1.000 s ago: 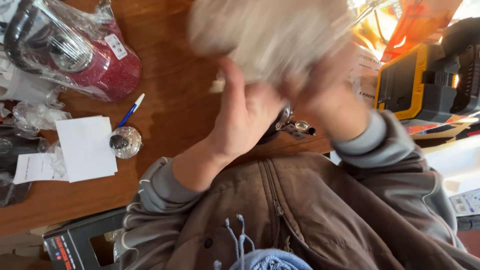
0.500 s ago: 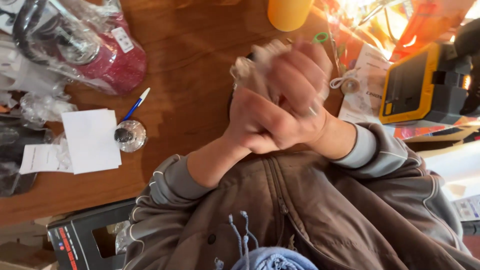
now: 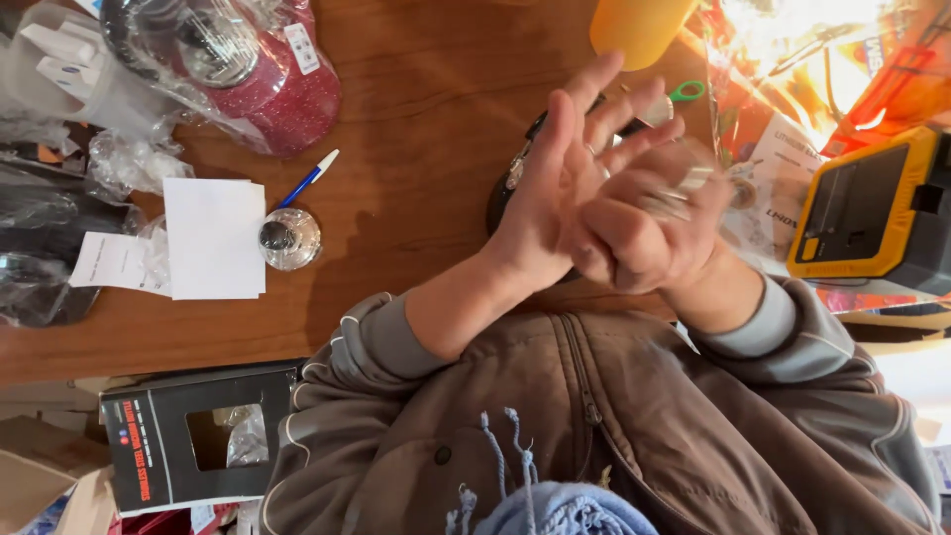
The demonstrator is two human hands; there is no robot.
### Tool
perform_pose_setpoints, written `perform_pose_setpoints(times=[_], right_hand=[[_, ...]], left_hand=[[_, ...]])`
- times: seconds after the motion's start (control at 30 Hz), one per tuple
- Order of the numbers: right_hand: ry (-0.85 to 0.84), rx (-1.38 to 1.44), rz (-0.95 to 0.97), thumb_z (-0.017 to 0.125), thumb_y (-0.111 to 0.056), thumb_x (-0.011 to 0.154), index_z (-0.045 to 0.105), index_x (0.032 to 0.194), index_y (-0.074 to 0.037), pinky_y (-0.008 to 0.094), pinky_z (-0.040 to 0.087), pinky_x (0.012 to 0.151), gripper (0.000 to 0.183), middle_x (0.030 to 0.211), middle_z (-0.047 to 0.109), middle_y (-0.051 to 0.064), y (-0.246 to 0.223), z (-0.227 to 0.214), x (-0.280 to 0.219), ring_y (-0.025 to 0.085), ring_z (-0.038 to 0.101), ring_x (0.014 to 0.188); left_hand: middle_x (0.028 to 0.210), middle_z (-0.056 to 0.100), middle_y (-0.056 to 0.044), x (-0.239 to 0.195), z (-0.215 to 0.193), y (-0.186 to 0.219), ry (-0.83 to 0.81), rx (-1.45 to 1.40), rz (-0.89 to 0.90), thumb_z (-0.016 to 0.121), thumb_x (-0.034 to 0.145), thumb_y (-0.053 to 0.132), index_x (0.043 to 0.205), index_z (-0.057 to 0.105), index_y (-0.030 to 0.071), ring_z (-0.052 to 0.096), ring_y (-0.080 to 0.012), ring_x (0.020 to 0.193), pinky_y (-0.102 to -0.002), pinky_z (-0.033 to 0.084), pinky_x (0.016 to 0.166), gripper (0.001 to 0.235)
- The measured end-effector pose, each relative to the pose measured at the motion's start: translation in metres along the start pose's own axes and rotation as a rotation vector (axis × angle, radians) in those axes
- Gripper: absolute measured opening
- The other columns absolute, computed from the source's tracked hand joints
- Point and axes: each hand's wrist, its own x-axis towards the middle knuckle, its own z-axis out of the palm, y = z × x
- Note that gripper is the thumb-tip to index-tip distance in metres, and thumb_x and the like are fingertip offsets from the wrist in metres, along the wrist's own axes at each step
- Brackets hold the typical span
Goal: The recorder is unboxing a black kettle and its components, removing plastic wrapping and inspecting parts.
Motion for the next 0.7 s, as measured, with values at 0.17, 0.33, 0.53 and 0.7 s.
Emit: perform_pose_setpoints(times=[0.17,0.33,0.53,0.7], right_hand=[[-0.105,-0.037,0.144,0.070,-0.005,0.099,0.057,0.116,-0.003,0.051,0.048,0.074,0.021,0.106,0.064,0.018,-0.007,0.013,-0.009,0.034,0.063,0.091],[-0.042,-0.218,0.165,0.057,-0.039,0.109,0.052,0.148,-0.008,0.066,0.033,0.108,0.051,0.150,0.043,0.027,-0.010,0.002,0.013,0.047,0.044,0.132],[-0.292,-0.507,0.238,0.047,-0.060,0.107,0.061,0.158,-0.024,0.069,0.000,0.120,0.064,0.164,0.022,0.023,-0.016,0.003,-0.003,0.053,0.014,0.149],[-0.387,-0.122,0.153,0.055,-0.065,0.106,0.068,0.142,-0.017,0.069,0.020,0.124,0.062,0.162,0.033,0.021,-0.012,-0.017,-0.022,0.050,0.024,0.152]], left_hand=[[0.146,0.057,-0.018,0.000,-0.027,-0.053,-0.057,0.436,0.441,0.033,0.119,0.045,0.158,0.027,0.012,0.062,-0.0265,0.127,-0.038,0.052,0.112,0.052],[0.141,0.062,-0.016,-0.019,-0.018,-0.018,-0.085,0.505,0.282,0.029,0.123,0.032,0.150,0.044,0.003,0.059,-0.0229,0.129,-0.032,0.044,0.117,0.043],[0.124,0.068,-0.010,-0.027,-0.036,0.003,-0.101,0.443,0.086,0.035,0.116,0.022,0.136,0.059,0.001,0.063,-0.0169,0.118,-0.029,0.049,0.108,0.038],[0.068,0.053,-0.003,-0.045,-0.074,0.044,0.050,0.930,0.506,0.045,0.108,0.020,0.075,0.052,0.005,0.049,-0.0154,0.060,-0.032,0.038,0.056,0.037]])
